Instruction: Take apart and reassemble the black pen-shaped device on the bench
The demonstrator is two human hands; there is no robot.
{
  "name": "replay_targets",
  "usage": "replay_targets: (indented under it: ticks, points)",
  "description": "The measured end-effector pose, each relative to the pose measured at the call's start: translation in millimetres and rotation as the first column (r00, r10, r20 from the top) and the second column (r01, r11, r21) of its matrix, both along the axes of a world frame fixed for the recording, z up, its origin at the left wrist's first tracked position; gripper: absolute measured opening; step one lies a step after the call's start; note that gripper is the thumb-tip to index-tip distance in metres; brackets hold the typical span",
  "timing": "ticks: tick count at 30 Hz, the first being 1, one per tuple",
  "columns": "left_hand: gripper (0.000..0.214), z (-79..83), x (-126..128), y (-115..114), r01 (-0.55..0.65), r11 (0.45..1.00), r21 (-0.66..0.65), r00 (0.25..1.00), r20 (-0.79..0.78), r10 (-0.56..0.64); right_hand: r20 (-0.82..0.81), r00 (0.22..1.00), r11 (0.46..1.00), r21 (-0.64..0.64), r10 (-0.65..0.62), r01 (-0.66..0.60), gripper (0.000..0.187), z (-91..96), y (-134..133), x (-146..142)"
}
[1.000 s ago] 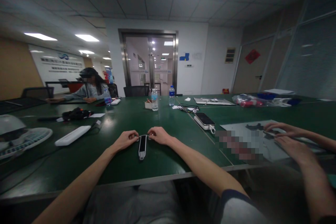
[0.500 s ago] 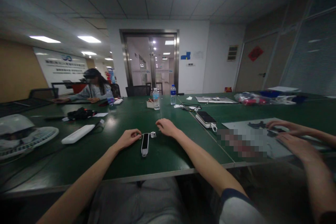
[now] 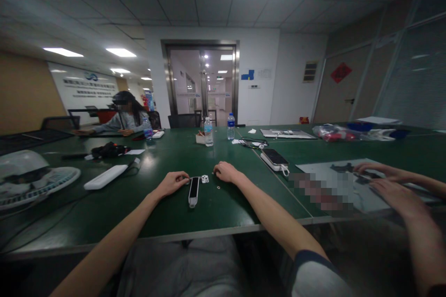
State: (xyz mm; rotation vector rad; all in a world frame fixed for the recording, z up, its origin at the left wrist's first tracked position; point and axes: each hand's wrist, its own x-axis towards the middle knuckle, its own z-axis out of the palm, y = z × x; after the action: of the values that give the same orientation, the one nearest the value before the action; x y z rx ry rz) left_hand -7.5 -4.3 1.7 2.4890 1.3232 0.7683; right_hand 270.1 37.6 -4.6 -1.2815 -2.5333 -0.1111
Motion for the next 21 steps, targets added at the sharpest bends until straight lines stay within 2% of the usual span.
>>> replay_targets:
  ticks: [10, 14, 17, 21]
  points:
    - [0.031, 0.1, 0.4, -0.6, -0.015, 1.000, -0.001, 1.000, -0.007, 0.015, 0.012, 1.000, 0.999, 0.041, -0.008, 0.007, 0.020, 6.9, -4.7, -1.3]
    - [0.031, 0.1, 0.4, -0.3, -0.013, 1.000, 0.000, 1.000, -0.007, 0.013, -0.111, 0.994, 0.999, 0.040, 0.018, -0.014, 0.019, 11.3, -14.3, -12.2]
    - [0.031, -0.1, 0.7, -0.4, -0.016, 1.000, -0.005, 1.000, -0.008, 0.016, -0.236, 0.970, 0.998, -0.016, 0.063, -0.068, 0.019, 13.8, -25.8, -25.1]
    - [0.032, -0.1, 1.2, -0.7, -0.016, 1.000, -0.012, 1.000, -0.011, 0.016, -0.291, 0.956, 0.992, -0.113, 0.029, -0.064, 0.018, 17.2, -37.7, -37.8]
